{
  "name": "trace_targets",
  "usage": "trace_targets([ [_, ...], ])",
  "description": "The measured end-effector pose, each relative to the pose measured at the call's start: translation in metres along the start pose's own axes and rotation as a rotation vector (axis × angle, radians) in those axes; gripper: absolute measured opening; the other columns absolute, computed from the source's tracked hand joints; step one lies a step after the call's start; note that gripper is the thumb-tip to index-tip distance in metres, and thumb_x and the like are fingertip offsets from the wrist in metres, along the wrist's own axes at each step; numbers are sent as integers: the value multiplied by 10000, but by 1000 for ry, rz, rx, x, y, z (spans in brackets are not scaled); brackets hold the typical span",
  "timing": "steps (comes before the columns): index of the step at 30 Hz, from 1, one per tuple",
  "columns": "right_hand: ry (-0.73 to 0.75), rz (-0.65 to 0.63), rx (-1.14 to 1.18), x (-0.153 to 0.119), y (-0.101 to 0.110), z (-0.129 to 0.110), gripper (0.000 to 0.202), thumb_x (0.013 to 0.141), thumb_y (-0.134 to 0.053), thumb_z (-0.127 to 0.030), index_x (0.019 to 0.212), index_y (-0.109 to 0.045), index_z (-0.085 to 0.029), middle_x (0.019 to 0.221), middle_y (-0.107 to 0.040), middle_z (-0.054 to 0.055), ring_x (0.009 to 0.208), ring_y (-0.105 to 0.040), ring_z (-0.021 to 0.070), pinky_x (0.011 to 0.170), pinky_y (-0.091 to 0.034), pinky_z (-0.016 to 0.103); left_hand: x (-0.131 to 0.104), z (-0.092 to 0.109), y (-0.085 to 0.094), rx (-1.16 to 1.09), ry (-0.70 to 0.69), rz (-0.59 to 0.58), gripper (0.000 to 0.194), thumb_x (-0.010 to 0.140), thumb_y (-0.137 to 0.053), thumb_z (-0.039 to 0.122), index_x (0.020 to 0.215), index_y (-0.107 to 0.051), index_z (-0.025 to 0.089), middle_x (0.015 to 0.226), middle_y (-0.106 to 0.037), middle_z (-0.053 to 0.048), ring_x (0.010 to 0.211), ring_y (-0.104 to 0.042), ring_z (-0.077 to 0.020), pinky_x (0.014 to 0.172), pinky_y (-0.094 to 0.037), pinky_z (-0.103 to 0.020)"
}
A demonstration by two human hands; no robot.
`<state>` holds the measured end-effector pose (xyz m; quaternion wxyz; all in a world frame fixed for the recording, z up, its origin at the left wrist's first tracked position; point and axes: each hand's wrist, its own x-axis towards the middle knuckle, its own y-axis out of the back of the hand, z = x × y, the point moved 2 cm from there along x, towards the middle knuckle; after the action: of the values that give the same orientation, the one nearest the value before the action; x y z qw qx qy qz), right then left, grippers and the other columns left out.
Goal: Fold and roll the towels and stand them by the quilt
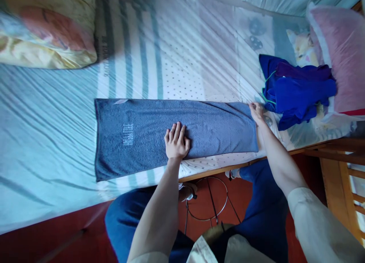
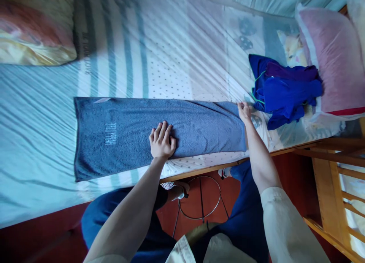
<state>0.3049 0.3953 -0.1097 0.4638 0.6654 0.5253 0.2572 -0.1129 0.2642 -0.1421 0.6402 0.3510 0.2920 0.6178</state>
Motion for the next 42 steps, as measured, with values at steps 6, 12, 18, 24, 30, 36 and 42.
trace_targets([
  [6, -95, -91, 340, 19, 1, -4, 230, 885, -666, -99, 1114, -680, -74, 1004, -770, 142, 818, -689, 140, 812, -522, 282, 0, -2, -1, 11, -17, 16, 626, 923, -456, 331, 1531, -521, 195, 1626, -438, -124, 1555, -330, -309, 1287, -178, -566],
  [12, -91, 213, 362, 33, -3, 1, 178, 807, -649, -105, 958, -743, -117, 954, -784, 136, 862, -725, 228, 848, -587, 368, -1, -3, -2, 1, -36, 43, 628, 912, -476, 324, 1529, -526, 219, 1621, -447, -120, 1541, -356, -318, 1283, -190, -569],
  [18, -53, 390, 102, 24, -12, -5, 379, 852, -469, -109, 1108, -745, -57, 1111, -753, 211, 1087, -692, 296, 1005, -543, 494, 0, -4, -3, -24, -32, 45, 647, 903, -491, 329, 1542, -513, 234, 1630, -432, -109, 1542, -352, -326, 1283, -183, -577],
  [24, 342, 135, -208, -57, -58, -98, 463, 1038, -392, -278, 1445, -593, -186, 1577, -496, 139, 1456, -453, 281, 1236, -341, 498, 0, -3, -2, -23, -42, 65, 634, 904, -492, 325, 1529, -530, 224, 1616, -454, -117, 1533, -369, -325, 1281, -193, -571],
  [30, 441, -87, -200, -88, -98, -109, 615, 1076, -340, -460, 1604, -388, -149, 1688, -345, 123, 1596, -228, 244, 1316, -164, 483, -1, -2, -2, -20, -40, 70, 642, 908, -489, 340, 1540, -516, 229, 1611, -462, -116, 1534, -366, -327, 1275, -196, -576],
  [36, 193, -13, -292, -11, -35, -36, 610, 1069, -359, -372, 1595, -373, -63, 1656, -377, 196, 1571, -294, 274, 1278, -261, 506, 0, -2, -2, -32, -31, 55, 638, 910, -488, 340, 1539, -514, 235, 1614, -463, -111, 1534, -366, -328, 1280, -187, -576],
  [42, 659, -326, -299, -74, -2, -44, 449, 1038, -428, -249, 1452, -598, -214, 1475, -602, 92, 1367, -542, 212, 1183, -425, 415, -1, -3, -2, -66, -21, 54, 649, 905, -497, 348, 1545, -508, 244, 1617, -460, -97, 1537, -358, -326, 1286, -178, -578],
])
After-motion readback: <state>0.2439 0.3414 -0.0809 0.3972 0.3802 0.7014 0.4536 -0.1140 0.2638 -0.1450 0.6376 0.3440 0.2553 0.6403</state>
